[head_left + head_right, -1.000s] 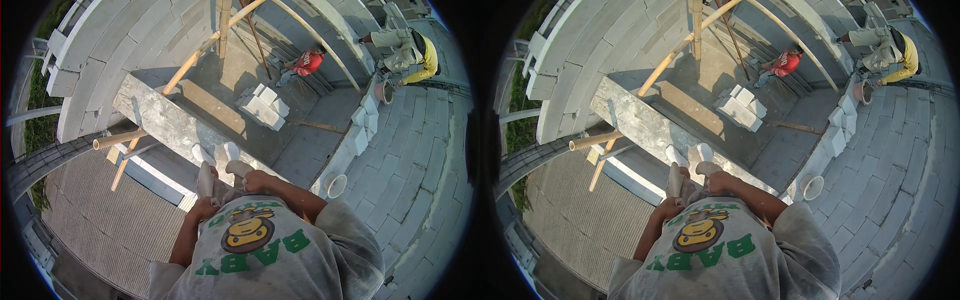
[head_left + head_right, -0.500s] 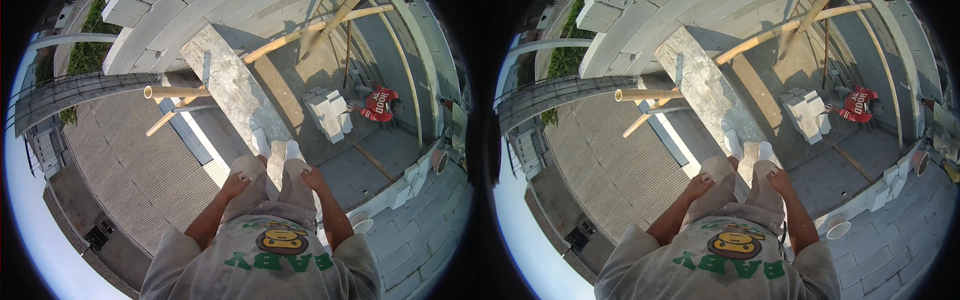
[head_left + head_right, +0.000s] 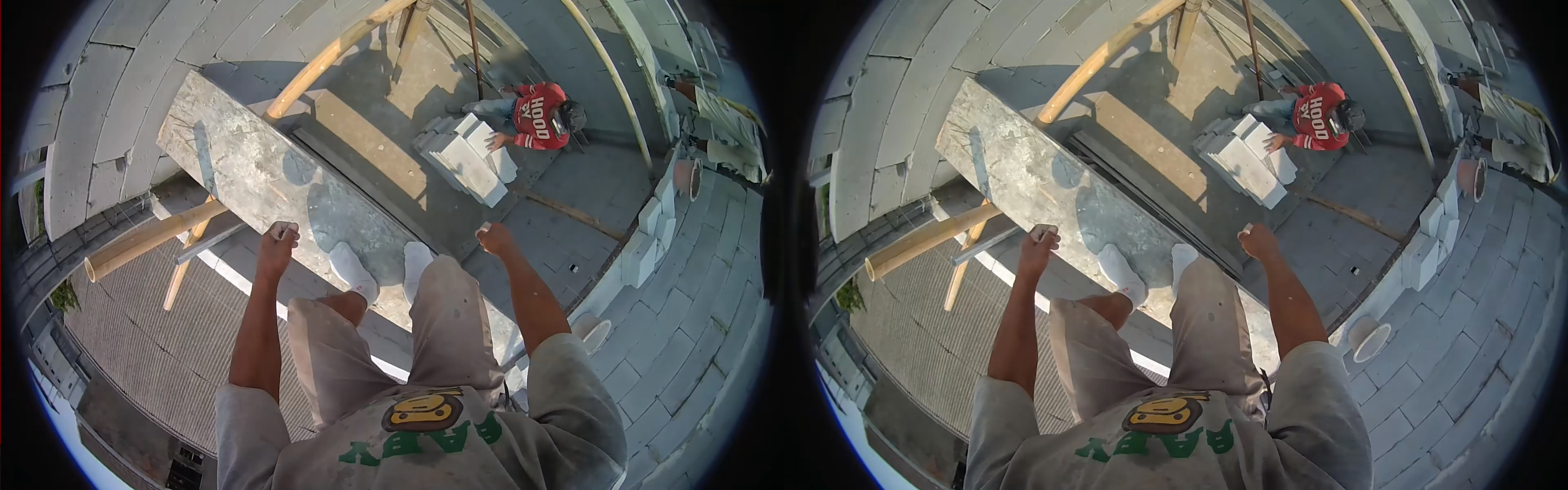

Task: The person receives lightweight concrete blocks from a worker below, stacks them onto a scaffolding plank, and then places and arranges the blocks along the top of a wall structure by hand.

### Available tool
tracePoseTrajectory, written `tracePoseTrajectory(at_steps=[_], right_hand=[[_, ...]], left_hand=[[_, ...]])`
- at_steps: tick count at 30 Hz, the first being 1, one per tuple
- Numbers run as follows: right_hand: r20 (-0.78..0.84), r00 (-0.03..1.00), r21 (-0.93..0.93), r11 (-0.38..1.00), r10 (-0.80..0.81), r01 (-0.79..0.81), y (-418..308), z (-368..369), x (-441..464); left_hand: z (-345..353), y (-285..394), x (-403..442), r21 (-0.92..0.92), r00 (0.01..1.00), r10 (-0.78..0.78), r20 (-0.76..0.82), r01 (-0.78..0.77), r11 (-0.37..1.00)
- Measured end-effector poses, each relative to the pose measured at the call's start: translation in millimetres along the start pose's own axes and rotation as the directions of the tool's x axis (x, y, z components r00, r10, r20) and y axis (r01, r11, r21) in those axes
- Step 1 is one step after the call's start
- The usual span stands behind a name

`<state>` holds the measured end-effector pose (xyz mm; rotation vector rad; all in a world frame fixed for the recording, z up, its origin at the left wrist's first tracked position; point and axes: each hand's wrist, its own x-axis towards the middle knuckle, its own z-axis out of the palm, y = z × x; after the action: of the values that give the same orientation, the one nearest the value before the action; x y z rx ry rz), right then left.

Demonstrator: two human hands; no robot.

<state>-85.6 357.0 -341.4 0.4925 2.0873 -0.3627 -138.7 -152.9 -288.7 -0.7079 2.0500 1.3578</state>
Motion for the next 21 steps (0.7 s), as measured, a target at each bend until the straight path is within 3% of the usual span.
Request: tracePoseTrajectory(at_steps=[2,5,12,14,17,21], right_hand=[[-0.007,0.986,-0.180,0.971,-0.164,0.160,15.2,23.7,51.3],[-0.031,0.999,-0.045,0.999,-0.012,0.011,-6.6,22.0,85.6],[0.005,1.000,-0.095,0.995,-0.031,0.031,-5.0,50.8,193.6],[-0.077,0.996,-0.086,0.996,-0.044,0.038,4.5,70.5,220.2],[0.062,0.993,-0.092,0.991,0.099,-0.093,2.9,76.0,244.5],[-0.018,1.000,-0.066,0.998,0.023,-0.024,19.7,113.2,267.9]], left_hand=[[22.6,-15.8,40.7,0.128,0.998,0.050,0.048,-0.056,0.990],[48.2,-40.9,99.8,0.276,0.979,0.142,0.149,-0.179,0.944],[71.4,-26.1,176.6,0.412,0.938,0.216,0.270,-0.316,0.855],[68.6,-27.2,197.8,0.395,0.937,0.269,0.225,-0.340,0.854],[65.5,-32.2,219.4,0.376,0.942,0.272,0.196,-0.329,0.866],[75.1,-41.4,215.6,0.413,0.929,0.340,0.148,-0.370,0.832]])
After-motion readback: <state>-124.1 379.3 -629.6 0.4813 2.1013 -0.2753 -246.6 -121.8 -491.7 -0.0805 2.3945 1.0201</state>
